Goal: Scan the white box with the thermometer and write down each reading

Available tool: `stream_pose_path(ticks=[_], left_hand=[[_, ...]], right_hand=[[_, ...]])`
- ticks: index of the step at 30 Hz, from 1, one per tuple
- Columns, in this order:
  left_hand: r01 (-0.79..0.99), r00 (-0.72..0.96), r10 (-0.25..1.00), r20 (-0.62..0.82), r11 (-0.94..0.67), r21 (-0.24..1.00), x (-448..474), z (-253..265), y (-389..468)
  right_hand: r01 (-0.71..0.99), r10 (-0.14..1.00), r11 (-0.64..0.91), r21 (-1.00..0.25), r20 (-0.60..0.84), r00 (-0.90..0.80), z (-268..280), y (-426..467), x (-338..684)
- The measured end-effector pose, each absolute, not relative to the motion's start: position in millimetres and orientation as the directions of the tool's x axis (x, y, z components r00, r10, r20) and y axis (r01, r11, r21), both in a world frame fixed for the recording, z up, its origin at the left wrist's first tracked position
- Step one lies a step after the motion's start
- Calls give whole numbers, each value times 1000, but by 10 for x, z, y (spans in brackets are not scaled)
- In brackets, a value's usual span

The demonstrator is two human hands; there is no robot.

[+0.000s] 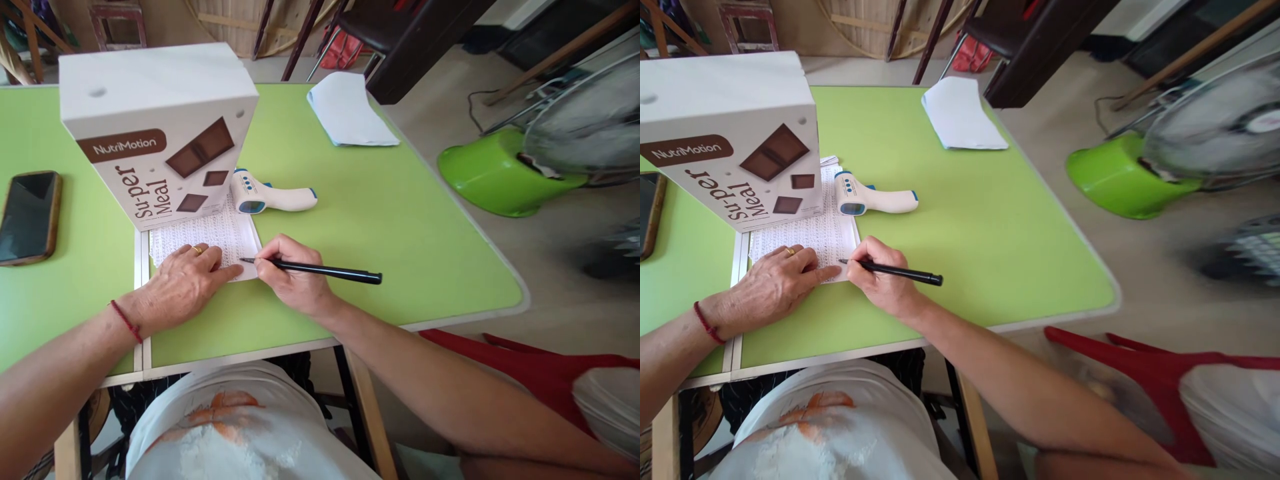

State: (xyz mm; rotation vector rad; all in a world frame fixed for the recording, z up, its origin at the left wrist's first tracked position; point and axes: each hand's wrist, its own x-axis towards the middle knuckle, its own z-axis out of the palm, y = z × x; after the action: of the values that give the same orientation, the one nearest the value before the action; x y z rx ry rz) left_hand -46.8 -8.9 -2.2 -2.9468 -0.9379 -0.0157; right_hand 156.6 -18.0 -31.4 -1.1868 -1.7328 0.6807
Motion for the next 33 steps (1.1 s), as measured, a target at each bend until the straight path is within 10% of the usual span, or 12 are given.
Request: stream_pose_path(ticks=[33], left_hand=[[583,812,583,25,-812,-32,-472,-21,-86]], right_hand=[[434,932,362,-825,337,-135,-280,-186,1571]])
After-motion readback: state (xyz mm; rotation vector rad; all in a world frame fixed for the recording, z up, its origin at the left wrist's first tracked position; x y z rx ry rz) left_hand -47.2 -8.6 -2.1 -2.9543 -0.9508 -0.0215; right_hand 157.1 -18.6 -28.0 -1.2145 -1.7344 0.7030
